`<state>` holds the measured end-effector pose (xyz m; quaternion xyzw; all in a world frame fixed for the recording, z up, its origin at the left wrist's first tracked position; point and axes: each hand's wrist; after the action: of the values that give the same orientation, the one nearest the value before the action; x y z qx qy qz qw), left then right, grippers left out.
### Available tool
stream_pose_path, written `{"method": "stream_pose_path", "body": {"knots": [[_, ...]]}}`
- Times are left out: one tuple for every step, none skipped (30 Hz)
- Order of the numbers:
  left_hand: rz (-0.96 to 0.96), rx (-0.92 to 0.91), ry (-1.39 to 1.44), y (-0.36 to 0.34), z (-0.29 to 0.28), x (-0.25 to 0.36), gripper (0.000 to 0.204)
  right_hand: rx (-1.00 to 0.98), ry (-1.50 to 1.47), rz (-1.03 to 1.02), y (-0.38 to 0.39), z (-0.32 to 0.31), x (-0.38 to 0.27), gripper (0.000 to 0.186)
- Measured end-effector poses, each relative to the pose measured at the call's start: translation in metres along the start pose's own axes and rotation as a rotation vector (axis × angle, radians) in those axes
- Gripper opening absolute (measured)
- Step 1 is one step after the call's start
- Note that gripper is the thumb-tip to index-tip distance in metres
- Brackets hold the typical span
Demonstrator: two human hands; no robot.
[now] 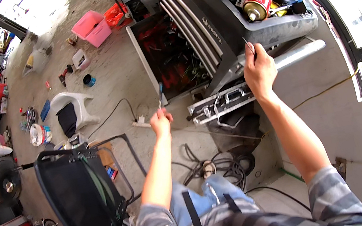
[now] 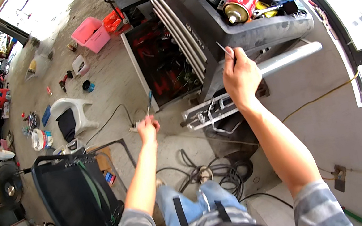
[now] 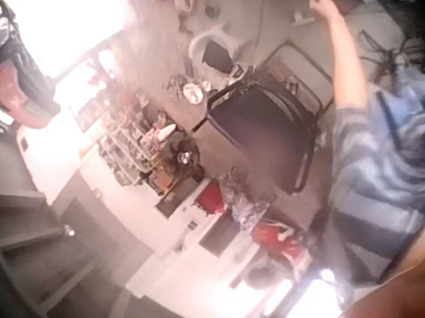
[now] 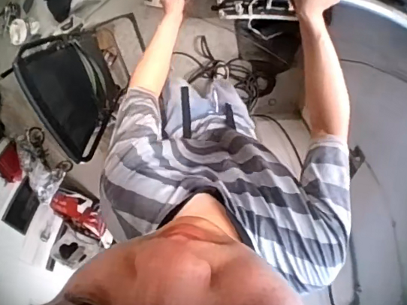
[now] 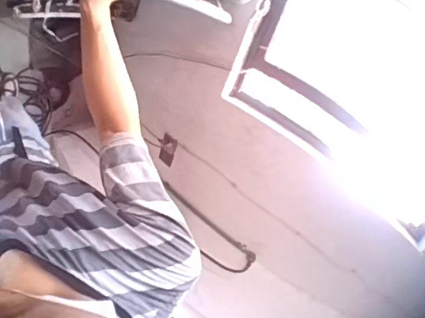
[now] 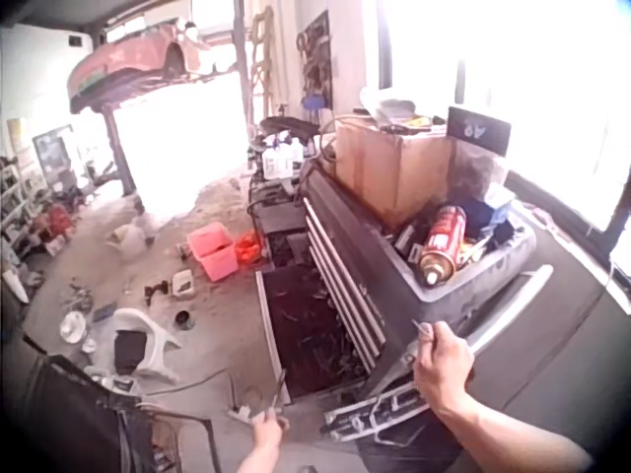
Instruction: The person works on a car engine, manipulating various hoses, connectors, and parts. They use a screwdriver and an impact driver to detach and handle engine components like an air intake hose and an ECU unit.
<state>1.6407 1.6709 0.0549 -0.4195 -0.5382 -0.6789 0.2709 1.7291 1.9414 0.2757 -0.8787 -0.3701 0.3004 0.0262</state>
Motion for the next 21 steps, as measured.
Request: {"method": "stream_pose_path", "body": {"knots": [[0.039,0.059,-0.010,-0.043,0.007,0.004,0.034,-0.001,-0.020,-0.024,0.000,0.000,-0.004,0.037],[0.091,0.093,-0.130,-0.086,0.008,0.010,0.031,0.019,-0.018,-0.047,0.001,0.000,-0.008,0.035],[0.136,0.119,-0.243,-0.124,0.017,0.013,0.028,0.007,-0.063,-0.038,0.002,-0.002,-0.010,0.034],[0.188,0.299,-0.651,-0.148,0.045,0.018,0.028,0.023,-0.101,-0.033,0.003,-0.002,-0.004,0.033],[0.234,0.472,-1.056,-0.163,0.074,0.014,0.032,0.072,-0.146,-0.075,0.003,0.000,0.004,0.030],[0.462,0.412,-1.179,-0.184,0.079,0.002,0.038,0.053,-0.205,-0.045,0.004,0.000,0.005,0.029],[0.698,0.351,-1.293,-0.206,0.076,-0.009,0.045,0.042,-0.214,-0.057,0.006,-0.001,0.002,0.031],[0.792,0.258,-1.530,-0.228,0.077,-0.016,0.053,0.035,-0.230,-0.088,0.006,0.000,-0.001,0.032],[0.814,0.201,-1.605,-0.252,0.073,-0.032,0.053,0.018,-0.249,-0.122,0.007,0.003,-0.004,0.033],[0.712,0.185,-1.542,-0.266,0.075,-0.036,0.052,0.009,-0.237,-0.129,0.007,0.001,-0.001,0.033],[0.609,0.171,-1.481,-0.277,0.081,-0.041,0.052,-0.002,-0.231,-0.137,0.007,0.002,0.001,0.034],[0.620,0.209,-1.475,-0.271,0.113,-0.048,0.039,0.010,-0.179,-0.130,0.007,0.001,0.014,0.033],[0.658,0.185,-1.544,-0.269,0.110,-0.042,0.023,0.011,-0.166,-0.121,0.008,0.001,0.012,0.033],[0.620,0.180,-1.555,-0.269,0.114,-0.045,0.019,0.008,-0.157,-0.115,0.008,0.002,0.010,0.033],[0.576,0.203,-1.586,-0.271,0.100,-0.044,0.016,0.002,-0.179,-0.116,0.008,0.004,0.002,0.033],[0.583,0.215,-1.525,-0.259,0.111,-0.041,0.017,0.007,-0.178,-0.111,0.006,-0.001,0.006,0.032],[0.586,0.232,-1.464,-0.241,0.121,-0.043,0.019,0.018,-0.154,-0.144,0.005,-0.004,0.013,0.029],[0.536,0.163,-1.390,-0.221,0.118,-0.040,0.022,0.034,-0.119,-0.129,0.004,-0.006,0.016,0.029],[0.593,0.180,-1.386,-0.231,0.041,-0.041,0.025,0.025,-0.190,-0.152,0.004,0.001,-0.011,0.029],[0.384,0.092,-1.035,-0.189,0.085,-0.039,0.032,0.061,-0.066,-0.148,0.000,-0.004,0.012,0.029],[0.269,0.059,-0.850,-0.159,0.079,-0.029,0.038,0.061,0.021,-0.130,-0.004,-0.007,0.015,0.032]]}}
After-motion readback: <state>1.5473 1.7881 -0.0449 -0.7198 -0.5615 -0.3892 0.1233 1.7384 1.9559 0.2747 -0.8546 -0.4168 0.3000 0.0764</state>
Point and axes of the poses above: each hand's wrist, its own y-axis away from the middle knuckle, its own z-axis out of the palm, x = y × z, and after that the axes turned 11 degrees about -x, right-handed
